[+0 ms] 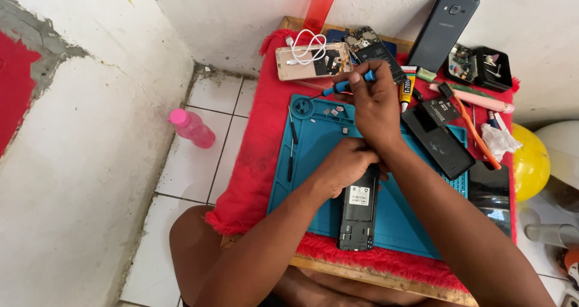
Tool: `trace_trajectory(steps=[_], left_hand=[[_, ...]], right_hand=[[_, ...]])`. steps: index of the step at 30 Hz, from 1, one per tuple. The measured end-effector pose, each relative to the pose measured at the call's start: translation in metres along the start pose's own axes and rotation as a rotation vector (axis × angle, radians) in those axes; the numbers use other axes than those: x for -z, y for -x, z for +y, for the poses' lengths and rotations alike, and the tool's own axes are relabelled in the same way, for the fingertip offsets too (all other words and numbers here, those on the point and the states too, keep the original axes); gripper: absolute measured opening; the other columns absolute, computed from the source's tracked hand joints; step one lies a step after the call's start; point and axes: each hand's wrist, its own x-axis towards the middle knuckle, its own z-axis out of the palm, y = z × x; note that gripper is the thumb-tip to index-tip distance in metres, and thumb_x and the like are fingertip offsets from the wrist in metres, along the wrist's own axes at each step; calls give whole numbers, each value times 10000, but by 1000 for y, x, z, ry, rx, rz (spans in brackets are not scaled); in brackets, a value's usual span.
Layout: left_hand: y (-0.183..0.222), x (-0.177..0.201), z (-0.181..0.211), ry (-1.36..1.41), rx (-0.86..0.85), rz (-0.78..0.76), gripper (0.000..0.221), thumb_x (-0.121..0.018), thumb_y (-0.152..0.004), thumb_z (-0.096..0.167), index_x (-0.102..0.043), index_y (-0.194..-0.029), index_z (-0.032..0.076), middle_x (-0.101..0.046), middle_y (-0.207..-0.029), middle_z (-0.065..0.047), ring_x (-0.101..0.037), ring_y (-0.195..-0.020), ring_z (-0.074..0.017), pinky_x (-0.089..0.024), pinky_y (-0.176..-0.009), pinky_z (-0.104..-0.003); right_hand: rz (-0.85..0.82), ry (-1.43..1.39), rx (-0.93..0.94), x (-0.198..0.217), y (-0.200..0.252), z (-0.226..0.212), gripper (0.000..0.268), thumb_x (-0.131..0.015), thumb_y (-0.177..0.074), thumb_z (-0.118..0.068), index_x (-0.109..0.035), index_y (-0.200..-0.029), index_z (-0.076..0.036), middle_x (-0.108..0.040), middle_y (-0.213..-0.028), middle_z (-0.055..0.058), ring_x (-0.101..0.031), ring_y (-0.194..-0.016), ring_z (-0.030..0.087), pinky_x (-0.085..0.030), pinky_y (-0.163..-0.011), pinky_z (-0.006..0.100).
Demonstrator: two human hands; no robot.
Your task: Disassembling a mobile phone and cleaning its internal components and casing using a screwdriver, brush, and cloth.
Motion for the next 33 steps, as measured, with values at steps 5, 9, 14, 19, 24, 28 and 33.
trace_trajectory(steps=[5,9,14,19,24,28,33], left_hand=[[3,0,1,3,-20,-27,335,-622,-970,126,-682,-1188,-121,-681,-1084,-367,-696,-1031,-533,-631,-826,-681],[-10,1,-15,101,-8,39,242,-666,-933,99,-726,-1123,-37,-714,-960,-311,-747,-851,-470,-651,-662,-638],[0,0,-3,250,-106,112,242,-594,-1028,86,-667,-1217,-45,-728,-957,-293,-754,-888,-447,-664,-708,-616],[8,-6,14,416,-154,209,226,-573,-1036,68,-558,-1246,-17,-725,-924,-270,-763,-800,-367,-682,-610,-529],[15,-9,18,156,-410,143,392,-533,-1115,139,-444,-1471,5,-688,-1082,-245,-752,-954,-370,-715,-703,-477],[11,-5,13,58,-468,115,390,-529,-1130,177,-451,-1481,29,-699,-1113,-214,-753,-1011,-356,-715,-785,-476],[1,0,3,-21,-510,142,256,-532,-1133,179,-555,-1336,25,-726,-1067,-204,-764,-1003,-343,-684,-856,-537]], right_hand=[[17,3,5,3,0,-2,44,-432,-1143,-73,-432,-1155,-30,-728,-1058,236,-733,-952,238,-693,-801,395],[54,-47,-21,8,4,-9,41,-417,-1147,-85,-418,-1171,-52,-723,-1077,230,-731,-957,235,-693,-835,389],[102,-105,-34,25,17,-34,34,-416,-1157,-104,-412,-1188,-89,-717,-1124,224,-735,-1012,248,-687,-887,385],[188,-161,-48,66,38,-45,37,-381,-1182,-125,-391,-1217,-135,-702,-1194,227,-743,-1116,289,-684,-959,382],[297,-140,-81,91,61,-48,68,-419,-1182,-204,-414,-1219,-147,-701,-1201,225,-747,-1091,271,-688,-958,362],[339,-189,-115,97,71,-38,64,-414,-1180,-191,-411,-1216,-138,-697,-1181,230,-747,-1069,267,-689,-955,358],[328,-219,-127,99,73,-29,70,-404,-1178,-181,-422,-1216,-126,-689,-1166,262,-747,-1067,299,-687,-928,364]])
